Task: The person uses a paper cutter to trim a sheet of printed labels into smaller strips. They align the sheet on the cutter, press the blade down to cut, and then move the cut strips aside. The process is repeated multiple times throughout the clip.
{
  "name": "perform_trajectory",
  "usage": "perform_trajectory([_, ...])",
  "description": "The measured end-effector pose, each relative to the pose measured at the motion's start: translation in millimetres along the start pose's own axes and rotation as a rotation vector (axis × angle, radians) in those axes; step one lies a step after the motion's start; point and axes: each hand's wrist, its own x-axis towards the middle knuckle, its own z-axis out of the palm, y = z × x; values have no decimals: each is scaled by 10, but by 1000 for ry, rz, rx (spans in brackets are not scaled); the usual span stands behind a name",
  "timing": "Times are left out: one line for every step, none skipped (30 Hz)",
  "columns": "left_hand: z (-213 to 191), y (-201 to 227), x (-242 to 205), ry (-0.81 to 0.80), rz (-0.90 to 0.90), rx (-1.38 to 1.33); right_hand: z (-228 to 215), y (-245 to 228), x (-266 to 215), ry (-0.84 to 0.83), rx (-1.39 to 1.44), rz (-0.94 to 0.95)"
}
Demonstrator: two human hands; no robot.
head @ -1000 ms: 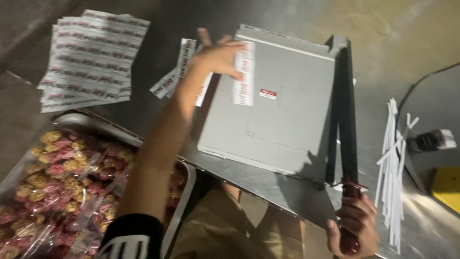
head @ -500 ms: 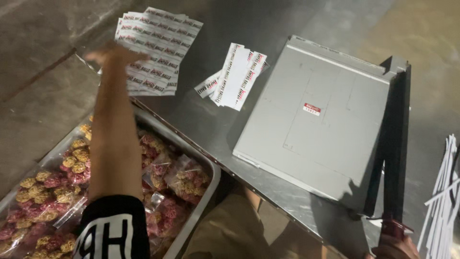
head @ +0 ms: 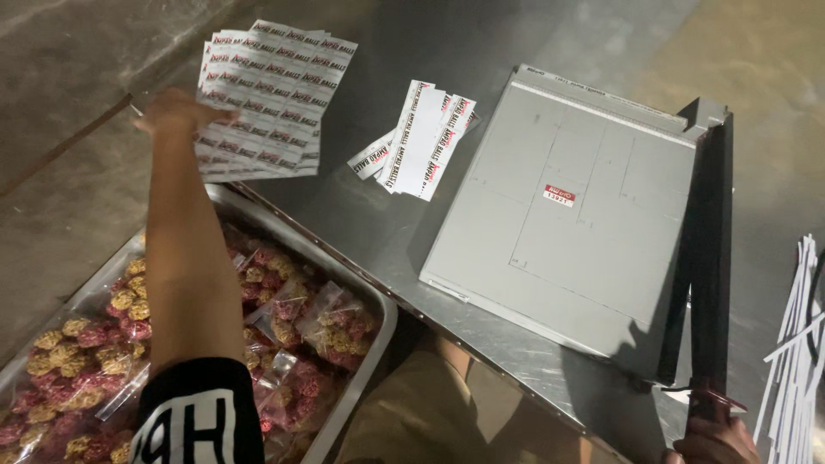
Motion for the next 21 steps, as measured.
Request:
perform_trajectory([-10, 5, 10, 19, 28, -2, 61, -69, -55, 258, 59, -76])
perform_trajectory([-23, 24, 45, 38, 56, -3, 95, -129, -140, 446, 90, -128])
perform_trajectory([-62, -11, 89, 60, 80, -3, 108, -150, -83, 385, 60, -147])
perform_trajectory([-71, -57, 112, 49, 66, -31, 94, -143, -15, 339, 41, -170])
perform_trajectory([-32, -71, 109, 37, 55, -58, 54, -103, 51, 282, 14, -189])
perform_trajectory([-3, -79, 107, 24, 45, -86, 10, -53, 126, 216, -15, -229])
perform_trajectory([9, -66, 124, 2, 42, -78, -40, -7, 194, 151, -40, -269])
perform_trajectory([20, -55, 147, -20, 38, -69, -93, 39, 245, 80, -71, -319])
perform_trajectory([17, -75, 173, -40, 35, -61, -104, 52, 278, 61, -70, -351])
perform_trajectory([43, -99, 184, -39, 73, -97, -113, 58, 314, 58, -63, -383])
perform_trajectory([94, -97, 178, -38, 112, -133, -133, 63, 297, 67, -49, -395])
perform_trajectory([102, -95, 152, -38, 152, -168, -122, 41, 277, 183, 17, -389])
perform_trajectory([66, -67, 89, 13, 175, -145, -78, -16, 215, 299, 80, -371])
perform_trajectory([-5, -28, -27, 65, 197, -122, -24, -81, 145, 414, 140, -346])
perform_trajectory([-95, 73, -191, 116, 224, -102, 26, -155, 22, 482, 98, -283])
perform_trajectory([-214, 184, -412, 200, 315, -148, 93, -260, -125, 550, 57, -219])
perform_trajectory([-407, 324, -665, 292, 410, -196, 144, -349, -161, 627, 15, -156])
perform_trajectory([-618, 479, -952, 384, 505, -244, 134, -390, -117, 660, 25, -181])
perform_trajectory([-799, 642, -1267, 471, 637, -227, 80, -468, -95, 685, 36, -202])
perform_trajectory([-979, 803, -1597, 557, 769, -210, 0, -593, -30, 711, 46, -223])
perform_trajectory([-1126, 923, -1955, 658, 905, -226, -88, -759, 60, 793, 154, -296])
